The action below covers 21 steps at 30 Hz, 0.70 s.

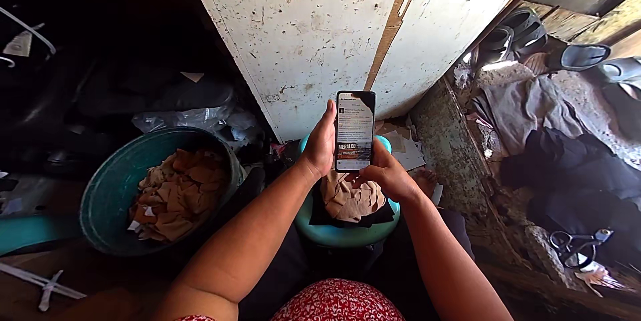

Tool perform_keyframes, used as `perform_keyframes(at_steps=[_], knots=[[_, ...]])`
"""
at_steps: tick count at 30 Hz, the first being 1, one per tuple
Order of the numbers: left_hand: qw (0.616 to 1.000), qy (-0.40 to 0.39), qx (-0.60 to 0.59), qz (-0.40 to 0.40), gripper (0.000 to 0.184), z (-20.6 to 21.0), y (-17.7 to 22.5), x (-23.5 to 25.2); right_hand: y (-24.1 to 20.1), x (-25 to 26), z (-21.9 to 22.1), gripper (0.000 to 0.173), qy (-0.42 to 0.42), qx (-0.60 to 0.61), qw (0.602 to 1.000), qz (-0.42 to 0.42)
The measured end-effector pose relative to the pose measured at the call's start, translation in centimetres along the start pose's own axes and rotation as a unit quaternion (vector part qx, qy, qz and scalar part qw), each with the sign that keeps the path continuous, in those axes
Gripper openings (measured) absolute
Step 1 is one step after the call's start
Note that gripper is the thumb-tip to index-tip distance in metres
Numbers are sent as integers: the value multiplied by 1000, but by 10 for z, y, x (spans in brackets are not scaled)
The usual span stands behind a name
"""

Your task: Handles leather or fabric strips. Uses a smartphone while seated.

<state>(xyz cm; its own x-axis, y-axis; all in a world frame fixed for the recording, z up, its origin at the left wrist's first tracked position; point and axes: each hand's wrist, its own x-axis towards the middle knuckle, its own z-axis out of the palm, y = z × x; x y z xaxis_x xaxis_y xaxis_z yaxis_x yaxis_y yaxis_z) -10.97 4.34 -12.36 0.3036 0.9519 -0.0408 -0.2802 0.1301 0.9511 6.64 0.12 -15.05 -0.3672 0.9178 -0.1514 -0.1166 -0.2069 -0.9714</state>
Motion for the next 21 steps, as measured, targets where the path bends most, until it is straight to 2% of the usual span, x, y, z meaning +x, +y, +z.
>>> perform_keyframes(at_steps=[10, 17, 21], knots=[[1000, 17, -3, -9, 74, 1, 3, -1, 1, 0, 1, 55, 9, -2, 1000, 3], [997, 68, -26, -17, 52, 2, 1, 7, 3, 0, 2, 55, 11, -45, 999, 5], [997, 79, -19, -20, 46, 2, -1, 7, 4, -1, 3, 54, 10, -57, 998, 5]])
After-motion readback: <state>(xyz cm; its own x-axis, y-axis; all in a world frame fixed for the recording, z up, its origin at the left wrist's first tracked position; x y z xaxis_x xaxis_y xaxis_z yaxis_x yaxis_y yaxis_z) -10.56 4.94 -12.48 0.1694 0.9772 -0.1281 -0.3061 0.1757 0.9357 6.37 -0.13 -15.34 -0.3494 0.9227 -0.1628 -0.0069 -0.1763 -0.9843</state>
